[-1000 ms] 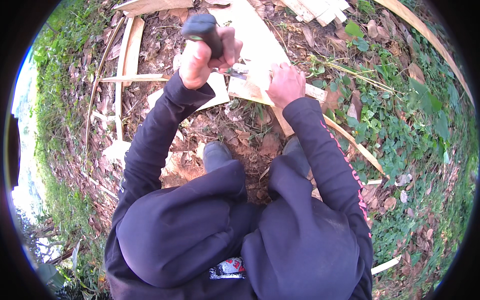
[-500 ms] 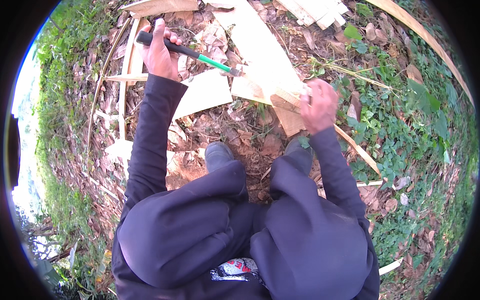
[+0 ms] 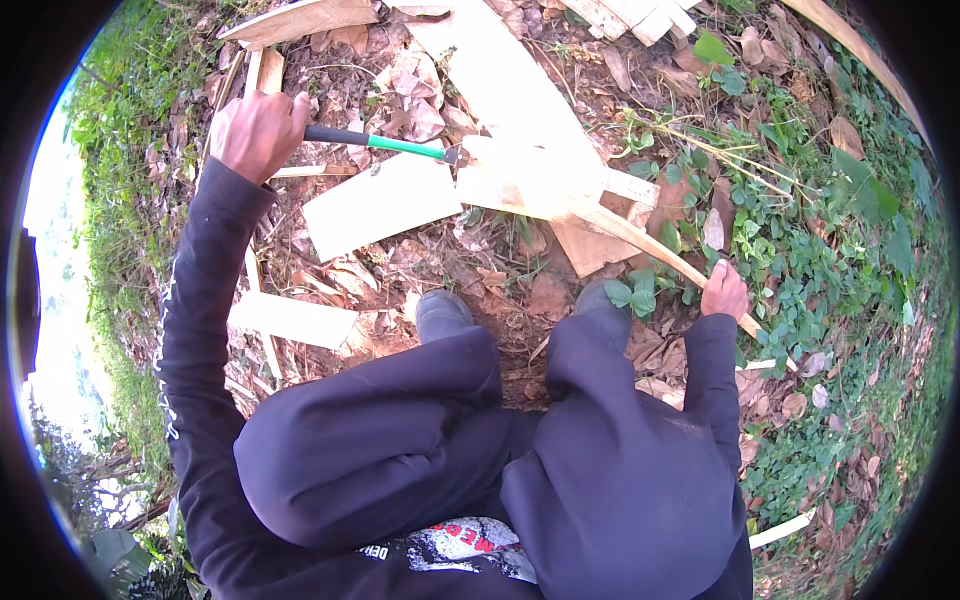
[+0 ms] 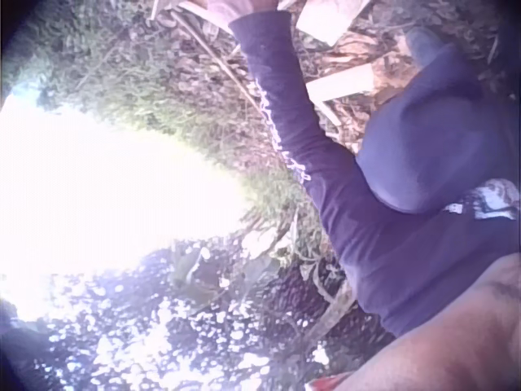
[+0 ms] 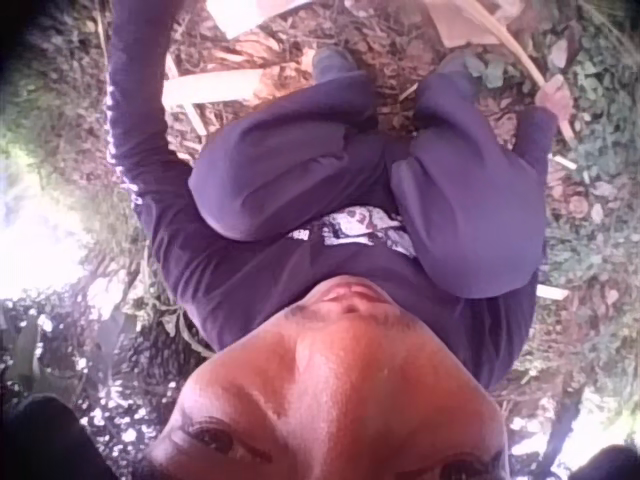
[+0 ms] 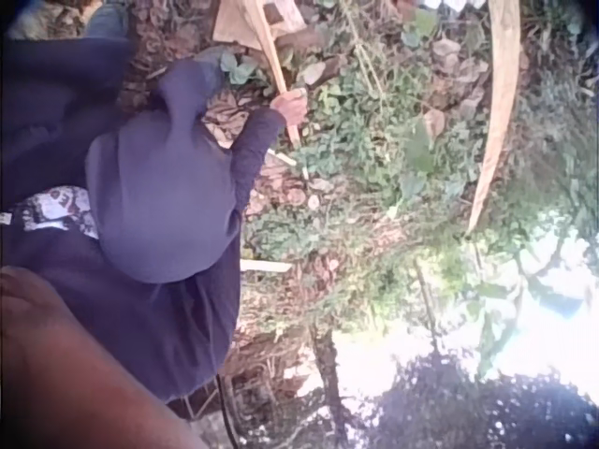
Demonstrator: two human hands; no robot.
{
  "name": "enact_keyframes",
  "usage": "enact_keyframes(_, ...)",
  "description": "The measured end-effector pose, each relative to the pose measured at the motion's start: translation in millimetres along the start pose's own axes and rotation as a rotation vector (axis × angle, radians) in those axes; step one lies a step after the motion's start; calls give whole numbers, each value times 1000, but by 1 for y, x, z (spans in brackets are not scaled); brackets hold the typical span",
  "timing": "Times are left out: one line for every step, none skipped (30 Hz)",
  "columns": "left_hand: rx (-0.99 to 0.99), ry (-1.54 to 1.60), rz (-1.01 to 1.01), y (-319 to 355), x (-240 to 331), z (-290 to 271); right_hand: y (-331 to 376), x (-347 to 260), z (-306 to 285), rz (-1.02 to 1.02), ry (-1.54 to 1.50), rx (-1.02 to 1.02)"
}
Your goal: The person uses a hammer to split a thin wooden plank into smaller pieces. They repeatedly strike the wood, reposition it, and separate the resulting strips on the ground.
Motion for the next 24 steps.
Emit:
enact_keyframes(5, -60, 97, -5, 5, 7, -1, 1, 1, -12, 1, -2)
enact_keyframes(9, -124, 189, -10, 7, 14, -5, 4, 7, -31, 16, -7)
enact_keyframes(13, -185, 283, -15, 8, 26, -9, 10, 14, -48, 33, -12)
enact_keyframes(222, -219, 440, -9, 6, 35, -13, 14, 21, -69, 49, -17)
enact_keyframes(197, -185, 415, -15, -2, 52, -16, 17, 27, -99, 103, -32)
enact_keyframes(179, -148, 397, -24, -7, 65, -16, 19, 31, -122, 159, -42)
enact_keyframes(160, -113, 378, -34, -12, 76, -17, 19, 36, -144, 214, -53)
enact_keyframes(20, 209, 236, -48, -30, 98, -13, 12, 34, -84, 173, -102)
enact_keyframes(31, 260, 232, -50, -30, 107, -8, -9, 23, -28, 134, -151)
enact_keyframes(55, 312, 231, -56, -30, 112, -8, -19, 15, 30, 94, -186)
enact_keyframes(79, 363, 233, -61, -30, 116, -10, -13, 15, -22, 73, -123)
enact_keyframes(48, 396, 227, -71, -35, 130, -13, -1, 19, -76, 54, -62)
enact_keyframes(51, 401, 275, -82, -29, 133, -13, 4, 21, -131, 39, -7)
enact_keyframes(54, 405, 319, -91, -22, 130, -13, 4, 23, -101, 54, -57)
enact_keyframes(57, 409, 363, -97, -15, 129, -13, 3, 23, -71, 71, -108)
enact_keyframes(45, 393, 377, -101, -9, 130, -12, 3, 25, -39, 88, -157)
enact_keyframes(176, 359, 470, -102, -4, 124, -15, 5, 23, -76, 81, -108)
enact_keyframes(303, 318, 554, -99, -1, 125, -18, 7, 26, -121, 71, -64)
enact_keyframes(430, 275, 636, -93, -3, 126, -20, 9, 27, -166, 60, -20)
enact_keyframes(245, 268, 634, -106, -4, 145, -20, 7, 26, -143, 44, -23)
enact_keyframes(188, 305, 585, -109, -9, 157, -20, 3, 25, -121, 28, -26)
enact_keyframes(129, 342, 533, -110, -12, 173, -20, 0, 24, -101, 11, -30)
enact_keyframes(76, 380, 488, -113, -12, 182, -21, 3, 26, -106, 35, -35)
enact_keyframes(198, 343, 630, -100, -2, 173, -21, 7, 28, -112, 59, -41)
Point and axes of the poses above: each hand's wrist, its own y-axis away from the middle knuckle, its own z-axis out of the palm, x = y × z, the point moved 10 cm from there along -y, towards the middle knuckle, and after that the axes turned 10 degrees about -x, right-handed, at the moved point
